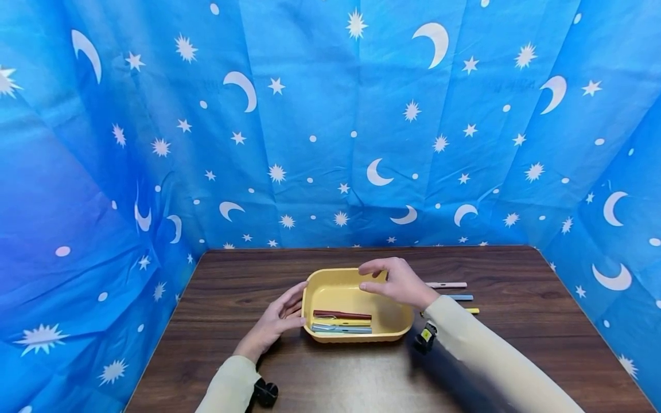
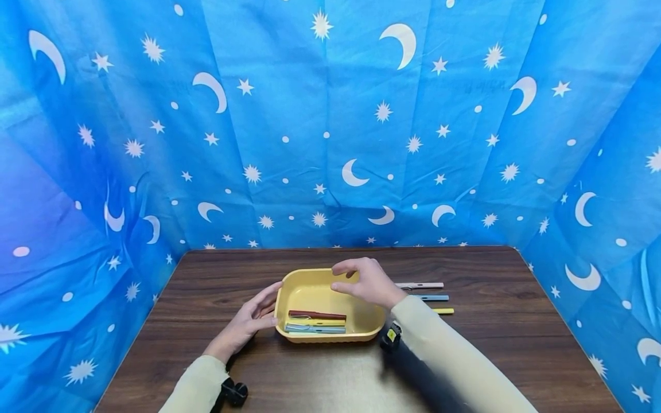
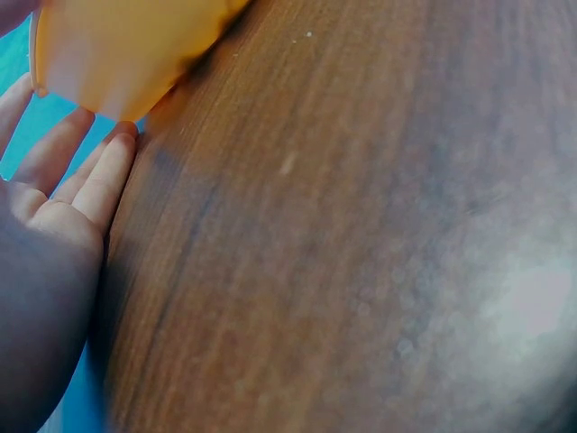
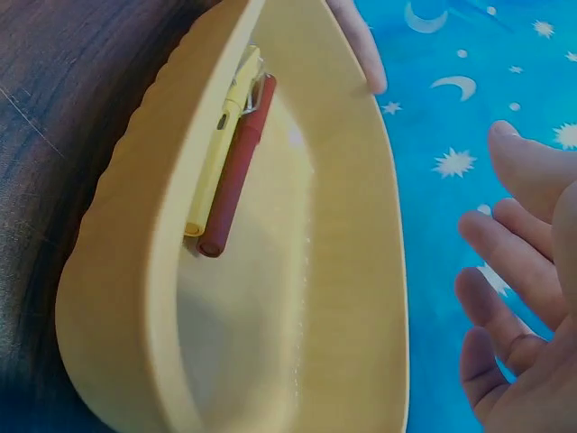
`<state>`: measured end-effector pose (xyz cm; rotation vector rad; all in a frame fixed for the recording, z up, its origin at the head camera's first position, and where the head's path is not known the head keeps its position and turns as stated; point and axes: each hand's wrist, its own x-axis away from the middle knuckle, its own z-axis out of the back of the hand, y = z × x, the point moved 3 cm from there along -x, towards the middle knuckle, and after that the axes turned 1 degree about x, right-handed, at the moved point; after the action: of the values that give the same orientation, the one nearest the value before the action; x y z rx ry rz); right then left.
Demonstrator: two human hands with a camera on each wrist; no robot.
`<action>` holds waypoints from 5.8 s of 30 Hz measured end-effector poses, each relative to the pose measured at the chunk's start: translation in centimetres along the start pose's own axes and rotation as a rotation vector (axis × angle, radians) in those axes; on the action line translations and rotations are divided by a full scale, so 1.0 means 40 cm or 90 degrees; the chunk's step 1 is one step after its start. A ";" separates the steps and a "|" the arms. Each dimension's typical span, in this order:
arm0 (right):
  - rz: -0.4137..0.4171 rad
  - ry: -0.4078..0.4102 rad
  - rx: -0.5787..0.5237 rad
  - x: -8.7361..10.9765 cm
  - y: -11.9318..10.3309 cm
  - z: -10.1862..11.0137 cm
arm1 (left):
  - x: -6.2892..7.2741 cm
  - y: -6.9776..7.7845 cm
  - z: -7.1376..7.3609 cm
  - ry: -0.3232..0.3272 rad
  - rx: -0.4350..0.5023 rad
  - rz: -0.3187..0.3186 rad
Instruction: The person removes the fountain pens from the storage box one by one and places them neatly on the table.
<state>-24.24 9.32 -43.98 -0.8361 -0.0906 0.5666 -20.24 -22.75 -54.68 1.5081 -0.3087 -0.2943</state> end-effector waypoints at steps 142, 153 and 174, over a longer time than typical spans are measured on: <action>0.248 -0.065 0.150 -0.027 0.040 -0.043 | -0.003 0.006 -0.004 0.000 0.015 0.000; 0.220 -0.023 0.141 0.015 0.057 -0.004 | -0.005 0.005 -0.006 0.013 0.006 0.005; 0.107 0.075 0.121 0.114 0.107 0.140 | 0.001 0.006 -0.004 -0.008 0.013 -0.006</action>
<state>-23.90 17.72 -43.95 -0.6935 0.1408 0.6713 -20.13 -22.63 -54.44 1.5287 -0.3167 -0.3090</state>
